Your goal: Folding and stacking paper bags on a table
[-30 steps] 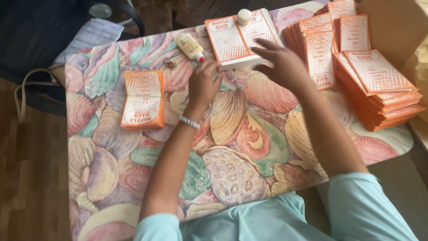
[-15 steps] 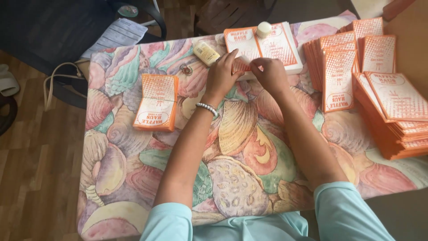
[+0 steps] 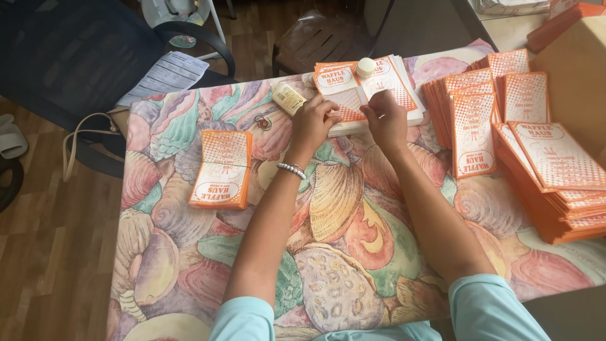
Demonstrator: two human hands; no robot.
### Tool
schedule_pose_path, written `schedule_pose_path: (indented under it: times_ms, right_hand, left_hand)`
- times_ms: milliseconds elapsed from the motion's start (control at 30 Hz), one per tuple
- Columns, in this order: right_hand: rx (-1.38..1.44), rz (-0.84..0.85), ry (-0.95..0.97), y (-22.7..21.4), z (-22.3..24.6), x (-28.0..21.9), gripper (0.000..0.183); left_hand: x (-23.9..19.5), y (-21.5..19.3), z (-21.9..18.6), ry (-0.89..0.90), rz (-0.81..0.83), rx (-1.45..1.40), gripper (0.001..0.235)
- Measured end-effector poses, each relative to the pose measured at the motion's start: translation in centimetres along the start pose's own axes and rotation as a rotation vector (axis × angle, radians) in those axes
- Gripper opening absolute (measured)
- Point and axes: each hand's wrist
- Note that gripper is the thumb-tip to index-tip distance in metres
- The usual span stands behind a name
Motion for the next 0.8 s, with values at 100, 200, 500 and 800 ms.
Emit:
schedule_pose_path:
  times_ms: [100,200,500,800]
  right_hand:
    - [-0.028,0.081,-0.204,0.6,-1.5,-0.5,0.029]
    - [0.002,0.300,-0.193,-1.2,2.7,0.4,0.017]
    - [-0.084,0.232,-0.067,1.2,0.4,-0.1,0.009]
    - [-0.196,0.278,-0.022,0.2,0.6,8.1,0.046]
  left_hand:
    - [1.2,0.4,0.7,-0.055,0.064,0.023,0.011]
    - [1.9,0.4,0.7,-0.076,0.064,-0.065,0.009]
    - [2.7,0.2,1.0,0.167,-0.102,-0.275,0.031]
    - [3.0,-1.2,-0.1,0.133,0.231,0.156,0.016]
Point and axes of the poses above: each hand's wrist, its own x-axis towards the middle knuckle, its own y-axis out of the palm, z = x × y, and after that the axes turned 15 degrees about -y, right-handed
